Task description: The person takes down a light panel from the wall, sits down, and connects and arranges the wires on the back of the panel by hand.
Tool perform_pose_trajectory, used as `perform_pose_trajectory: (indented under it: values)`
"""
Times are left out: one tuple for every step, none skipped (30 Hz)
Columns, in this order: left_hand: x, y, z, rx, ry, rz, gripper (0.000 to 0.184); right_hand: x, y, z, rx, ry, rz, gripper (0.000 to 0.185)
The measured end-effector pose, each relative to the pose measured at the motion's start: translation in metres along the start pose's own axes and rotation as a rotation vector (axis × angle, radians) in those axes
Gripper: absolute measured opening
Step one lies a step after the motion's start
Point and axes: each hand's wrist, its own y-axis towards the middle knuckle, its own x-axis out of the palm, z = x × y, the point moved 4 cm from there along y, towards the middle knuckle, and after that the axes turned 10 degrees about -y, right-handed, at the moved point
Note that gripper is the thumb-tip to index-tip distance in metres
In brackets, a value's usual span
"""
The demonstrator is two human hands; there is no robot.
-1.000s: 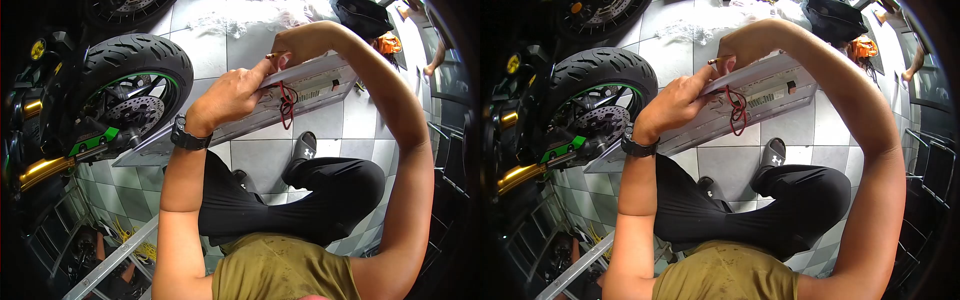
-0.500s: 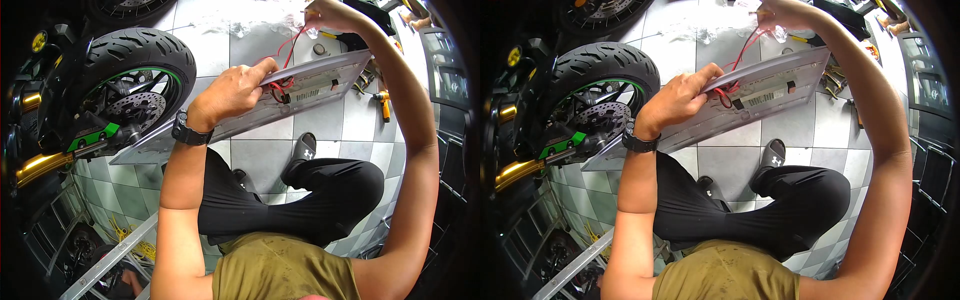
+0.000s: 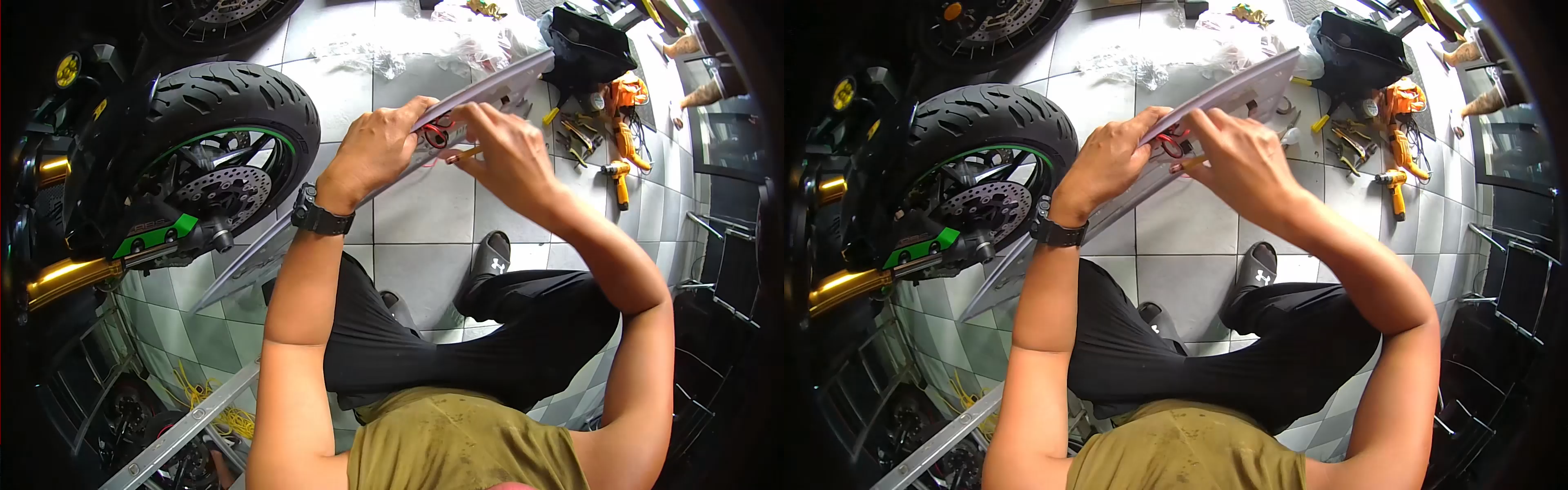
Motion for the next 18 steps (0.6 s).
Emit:
perform_pose_trajectory:
  values:
    - [-0.002,0.0,0.001,0.001,0.0,-0.002,0.046,0.01,-0.003,-0.002,0.018,-0.004,0.023,0.046]
    - [-0.004,0.001,0.003,-0.001,0.012,0.014,0.045,0.017,-0.002,-0.003,0.024,-0.005,0.022,0.046]
    - [-0.004,0.001,0.004,-0.004,0.022,0.03,0.044,0.021,0.002,-0.003,0.03,-0.01,0.092,0.043]
    - [-0.003,0.001,0.002,-0.005,0.017,0.026,0.044,0.024,0.004,-0.001,0.033,-0.015,0.159,0.041]
    - [-0.003,0.002,0.0,0.018,0.028,0.037,0.044,0.027,0.005,0.002,0.035,-0.015,0.154,0.041]
    - [-0.003,0.003,-0.001,0.043,0.041,0.048,0.043,0.03,0.007,0.005,0.041,0.031,0.149,0.037]
    - [-0.003,0.005,-0.002,0.044,0.042,0.048,0.043,0.032,0.009,0.006,0.046,0.078,0.147,0.034]
    - [-0.005,0.005,-0.004,0.033,0.021,0.045,0.043,0.033,0.007,0.008,0.066,0.136,0.158,0.027]
    - [-0.007,0.005,-0.007,0.02,0.001,0.045,0.042,0.032,0.005,0.007,0.061,0.14,0.158,0.027]
    - [-0.009,0.005,-0.01,0.016,0.002,0.05,0.042,0.033,0.001,0.01,0.173,0.319,0.079,0.026]
    - [-0.011,0.004,-0.013,0.02,0.0,0.066,0.041,0.034,-0.004,0.012,0.285,0.495,-0.005,0.025]
    - [-0.013,0.004,-0.015,0.025,-0.004,0.081,0.04,0.028,-0.007,0.014,0.291,0.468,-0.083,0.021]
    - [-0.014,0.004,-0.016,0.024,-0.006,0.087,0.04,0.026,-0.009,0.019,0.287,0.467,-0.086,0.021]
    - [-0.015,0.004,-0.017,0.016,-0.009,0.089,0.038,0.027,-0.013,0.026,0.386,0.503,-0.147,0.019]
    - [-0.016,0.004,-0.018,0.008,-0.009,0.092,0.037,0.03,-0.015,0.031,0.485,0.54,-0.206,0.018]
    - [-0.016,0.005,-0.02,0.006,-0.008,0.096,0.037,0.029,-0.014,0.031,0.48,0.541,-0.208,0.018]
    - [-0.014,0.005,-0.021,0.011,0.005,0.105,0.036,0.028,-0.014,0.031,0.489,0.52,-0.208,0.019]
    - [-0.014,0.006,-0.022,0.016,0.017,0.113,0.036,0.028,-0.014,0.031,0.498,0.5,-0.207,0.02]
